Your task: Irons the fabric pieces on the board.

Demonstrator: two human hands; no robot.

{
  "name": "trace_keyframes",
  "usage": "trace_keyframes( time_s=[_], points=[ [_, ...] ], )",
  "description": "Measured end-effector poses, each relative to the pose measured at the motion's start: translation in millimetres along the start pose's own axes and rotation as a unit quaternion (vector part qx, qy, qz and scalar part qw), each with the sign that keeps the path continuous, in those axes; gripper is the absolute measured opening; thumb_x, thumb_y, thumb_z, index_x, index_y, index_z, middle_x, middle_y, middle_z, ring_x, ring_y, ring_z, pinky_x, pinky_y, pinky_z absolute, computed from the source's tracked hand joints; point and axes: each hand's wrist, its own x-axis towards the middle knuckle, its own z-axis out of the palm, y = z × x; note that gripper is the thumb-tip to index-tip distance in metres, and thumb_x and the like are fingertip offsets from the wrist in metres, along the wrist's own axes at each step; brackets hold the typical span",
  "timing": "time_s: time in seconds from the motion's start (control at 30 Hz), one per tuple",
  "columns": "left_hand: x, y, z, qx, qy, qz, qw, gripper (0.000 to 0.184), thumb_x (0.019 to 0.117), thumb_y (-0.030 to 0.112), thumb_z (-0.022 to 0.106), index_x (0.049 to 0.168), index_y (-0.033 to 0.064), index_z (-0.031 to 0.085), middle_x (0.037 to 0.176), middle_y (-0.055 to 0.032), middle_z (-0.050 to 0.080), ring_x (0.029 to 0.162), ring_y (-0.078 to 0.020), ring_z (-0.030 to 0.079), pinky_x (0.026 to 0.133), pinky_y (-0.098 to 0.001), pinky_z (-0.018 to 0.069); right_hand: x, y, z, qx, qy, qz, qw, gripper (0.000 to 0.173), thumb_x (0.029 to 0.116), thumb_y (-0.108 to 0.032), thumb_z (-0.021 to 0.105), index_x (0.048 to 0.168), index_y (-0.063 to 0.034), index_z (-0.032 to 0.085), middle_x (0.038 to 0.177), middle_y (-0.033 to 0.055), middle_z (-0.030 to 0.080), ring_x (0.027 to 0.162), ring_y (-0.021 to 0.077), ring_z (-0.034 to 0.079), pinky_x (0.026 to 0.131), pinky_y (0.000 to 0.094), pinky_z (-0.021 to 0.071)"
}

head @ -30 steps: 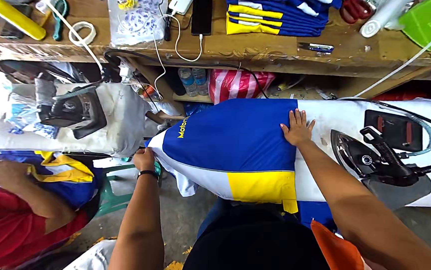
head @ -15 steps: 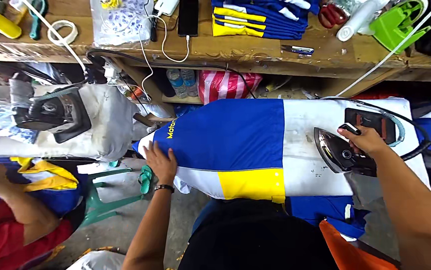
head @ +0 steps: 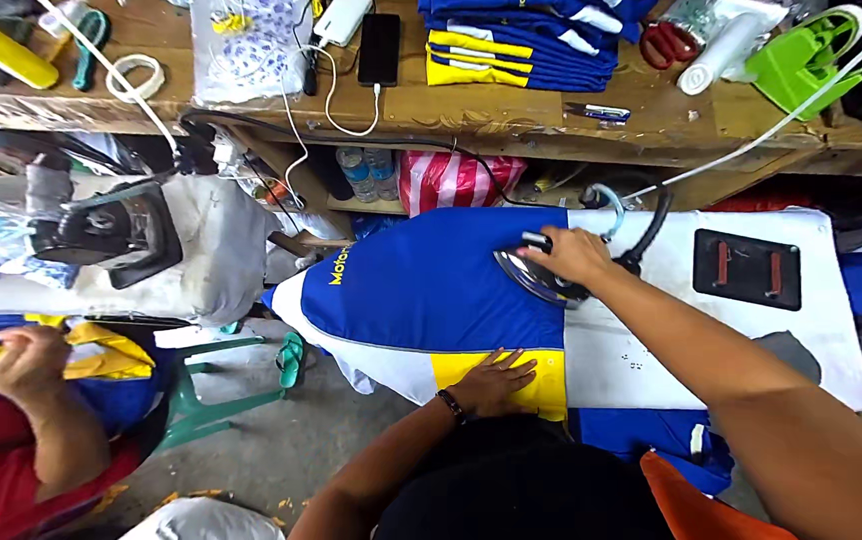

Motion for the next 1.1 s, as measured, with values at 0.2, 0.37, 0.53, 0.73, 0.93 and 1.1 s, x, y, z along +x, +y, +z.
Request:
trace_keyframes(
  time_s=[0.2, 0.37, 0.53, 0.73, 0.93, 1.1],
  points=[
    [-3, 11, 9, -0.029, -0.010, -0.030, 0.999, 0.072, 0.1055, 0.050, 0.048, 0.163, 0.0115, 0.029, 0.173, -0.0064, 0.015, 0.160, -0.0333, 0.000, 0.125, -0.0616, -0.0028, 72, 5, -31, 0.016, 0.024, 0.007, 1.000, 0.073, 0.0952, -0.070, 0.054, 0.122, -0.0039, 0.066, 0.114, 0.0288, 0.068, 0.111, 0.0500, 0.064, 0.086, 0.0713, 0.0476],
    [-4, 16, 16, -0.069, -0.015, -0.043, 0.997, 0.070, 0.1072, 0.050, 0.044, 0.163, 0.0109, 0.029, 0.173, -0.0059, 0.014, 0.160, -0.0342, -0.003, 0.124, -0.0639, -0.0045, 43, 10, -19, 0.012, -0.043, -0.109, 0.993, 0.062, 0.0968, -0.061, 0.061, 0.108, -0.0006, 0.069, 0.098, 0.0258, 0.068, 0.096, 0.0465, 0.066, 0.080, 0.0694, 0.0485],
    [-5, 18, 9, -0.105, -0.036, -0.049, 0.993, 0.068, 0.1083, 0.048, 0.043, 0.163, 0.0098, 0.028, 0.173, -0.0061, 0.012, 0.160, -0.0336, -0.005, 0.123, -0.0646, -0.0075, -13, 13, 9, -0.064, -0.057, -0.182, 0.980, 0.061, 0.0930, -0.066, 0.061, 0.102, -0.0061, 0.068, 0.077, 0.0188, 0.067, 0.079, 0.0419, 0.069, 0.067, 0.0611, 0.0505],
    [1, 25, -8, -0.110, -0.071, -0.066, 0.989, 0.068, 0.1081, 0.041, 0.049, 0.163, 0.0080, 0.027, 0.173, -0.0084, 0.011, 0.160, -0.0354, -0.006, 0.123, -0.0650, -0.0079, 25, -13, -6, -0.005, -0.002, -0.032, 0.999, 0.071, 0.0966, -0.068, 0.055, 0.115, -0.0004, 0.067, 0.103, 0.0305, 0.068, 0.102, 0.0514, 0.066, 0.081, 0.0707, 0.0483],
    [-52, 1, -60, -0.177, 0.208, -0.149, 0.950, 0.039, 0.1091, 0.029, 0.048, 0.139, 0.0095, 0.064, 0.146, -0.0148, 0.060, 0.146, -0.0327, 0.045, 0.125, -0.0534, 0.0230, 1, -4, 8, -0.008, -0.037, -0.116, 0.993, 0.057, 0.0964, -0.058, 0.064, 0.103, -0.0017, 0.069, 0.086, 0.0258, 0.067, 0.085, 0.0479, 0.066, 0.070, 0.0696, 0.0485],
    [-145, -104, -93, -0.093, 0.443, -0.372, 0.811, 0.050, 0.1098, 0.035, 0.043, 0.144, 0.0008, 0.057, 0.151, -0.0203, 0.054, 0.149, -0.0423, 0.038, 0.123, -0.0611, 0.0266, -38, 7, 33, -0.030, -0.073, -0.157, 0.984, 0.050, 0.0923, -0.061, 0.067, 0.096, -0.0112, 0.069, 0.070, 0.0126, 0.063, 0.069, 0.0350, 0.065, 0.060, 0.0592, 0.0480]
  ],
)
